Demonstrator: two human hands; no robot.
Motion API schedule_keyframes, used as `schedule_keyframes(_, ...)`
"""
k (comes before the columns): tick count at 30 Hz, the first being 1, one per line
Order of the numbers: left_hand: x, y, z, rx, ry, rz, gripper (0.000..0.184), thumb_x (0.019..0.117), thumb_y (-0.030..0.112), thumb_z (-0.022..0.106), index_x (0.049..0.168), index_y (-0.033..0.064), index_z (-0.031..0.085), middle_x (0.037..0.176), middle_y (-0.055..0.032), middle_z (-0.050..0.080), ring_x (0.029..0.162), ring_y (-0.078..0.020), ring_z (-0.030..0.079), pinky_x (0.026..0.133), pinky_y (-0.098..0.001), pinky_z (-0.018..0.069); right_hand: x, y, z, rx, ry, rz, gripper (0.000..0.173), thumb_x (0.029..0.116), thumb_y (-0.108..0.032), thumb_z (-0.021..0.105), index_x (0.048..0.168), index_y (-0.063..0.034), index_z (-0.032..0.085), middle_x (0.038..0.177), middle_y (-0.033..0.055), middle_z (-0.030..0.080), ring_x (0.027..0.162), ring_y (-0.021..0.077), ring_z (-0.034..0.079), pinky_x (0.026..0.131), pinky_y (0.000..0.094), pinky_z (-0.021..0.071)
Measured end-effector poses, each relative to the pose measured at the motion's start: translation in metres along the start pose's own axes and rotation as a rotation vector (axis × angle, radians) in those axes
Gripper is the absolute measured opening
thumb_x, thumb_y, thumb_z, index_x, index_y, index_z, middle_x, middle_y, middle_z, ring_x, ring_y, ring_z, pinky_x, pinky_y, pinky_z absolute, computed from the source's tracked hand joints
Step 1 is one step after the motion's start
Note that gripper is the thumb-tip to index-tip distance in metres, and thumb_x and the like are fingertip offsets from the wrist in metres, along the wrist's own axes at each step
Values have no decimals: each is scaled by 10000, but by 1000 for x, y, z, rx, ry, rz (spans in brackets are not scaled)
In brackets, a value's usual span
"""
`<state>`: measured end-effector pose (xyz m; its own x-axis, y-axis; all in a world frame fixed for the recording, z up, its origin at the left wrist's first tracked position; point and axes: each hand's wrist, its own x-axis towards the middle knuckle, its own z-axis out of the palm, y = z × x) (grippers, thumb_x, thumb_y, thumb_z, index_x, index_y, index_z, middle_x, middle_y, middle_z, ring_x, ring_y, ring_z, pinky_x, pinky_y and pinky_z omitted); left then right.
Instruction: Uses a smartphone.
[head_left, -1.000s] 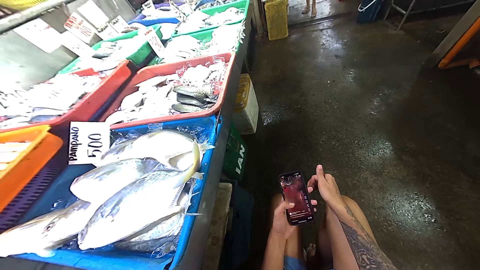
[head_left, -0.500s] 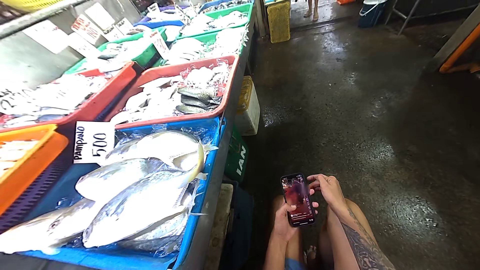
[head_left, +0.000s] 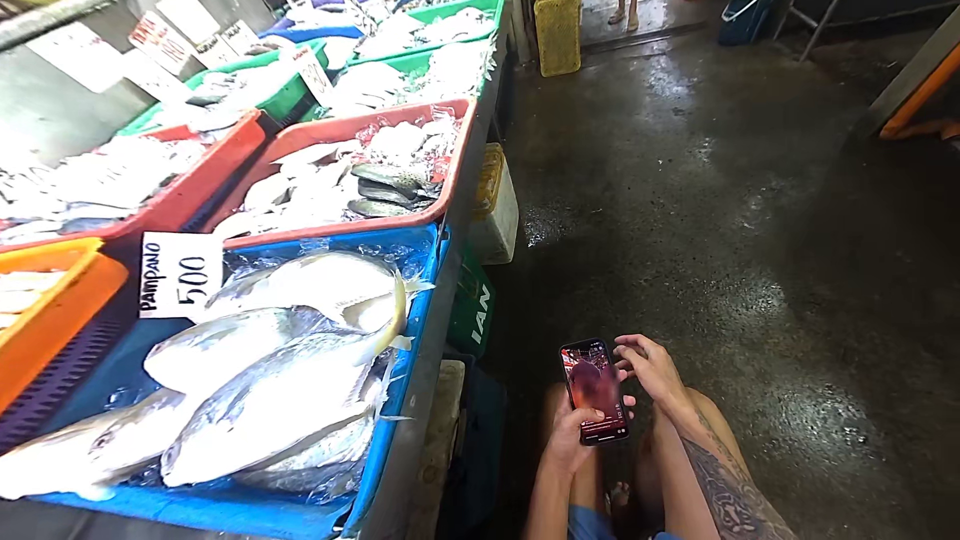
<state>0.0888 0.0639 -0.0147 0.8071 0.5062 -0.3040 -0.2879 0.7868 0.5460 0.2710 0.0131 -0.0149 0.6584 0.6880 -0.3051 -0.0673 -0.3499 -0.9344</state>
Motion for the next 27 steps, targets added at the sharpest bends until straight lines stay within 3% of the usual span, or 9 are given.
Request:
schedule_keyframes(3, 0, 2, 4, 63, 56, -11, 711, 766, -41, 599, 1423, 25, 335, 1210, -263, 663, 1026, -379, 711, 884, -520, 594, 1, 0, 0, 31, 9, -12, 282, 1058, -236, 547, 1218, -29, 653, 1037, 118, 716, 818, 161, 722, 718, 320, 614)
schedule_keyframes(6, 1, 3, 4, 81, -1, -26, 586, 954, 149, 534, 1483, 51, 301, 1251, -264, 650, 1067, -376, 702, 918, -511, 587, 1, 1, 0, 21, -7, -35, 301, 1074, -268, 519, 1200, -35, 661, 1012, 98, 727, 822, 148, 724, 728, 306, 610)
schedule_keyframes(8, 2, 3, 2, 33, -61, -35, 572, 986, 249, 530, 1484, 68, 314, 1276, -263, 643, 1087, -380, 697, 932, -510, 581, 0, 1, 1, 19, -9, -47, 314, 1080, -279, 505, 1187, -34, 671, 997, 90, 734, 816, 144, 727, 730, 303, 610)
schedule_keyframes(16, 4, 2, -1, -55, -151, -35, 594, 919, 293, 670, 1412, 65, 429, 1267, -264, 655, 1086, -384, 699, 930, -507, 578, 1, 1, -1, 57, -24, -59, 397, 1114, -300, 394, 1157, -35, 687, 960, 65, 745, 790, 129, 729, 714, 289, 611)
schedule_keyframes(19, 5, 2, -1, -65, -159, -35, 577, 924, 291, 636, 1413, 73, 421, 1275, -265, 650, 1083, -385, 699, 929, -504, 578, 2, 3, -1, 78, -35, -73, 428, 1118, -311, 367, 1150, -32, 690, 953, 65, 748, 786, 138, 730, 701, 294, 614)
schedule_keyframes(27, 8, 1, -7, -113, -219, -55, 536, 904, 357, 695, 1335, 63, 576, 1303, -266, 642, 1116, -385, 688, 952, -509, 565, 1, 2, -1, 92, -42, -51, 491, 1129, -323, 300, 1142, -28, 693, 944, 65, 745, 783, 131, 724, 690, 288, 605)
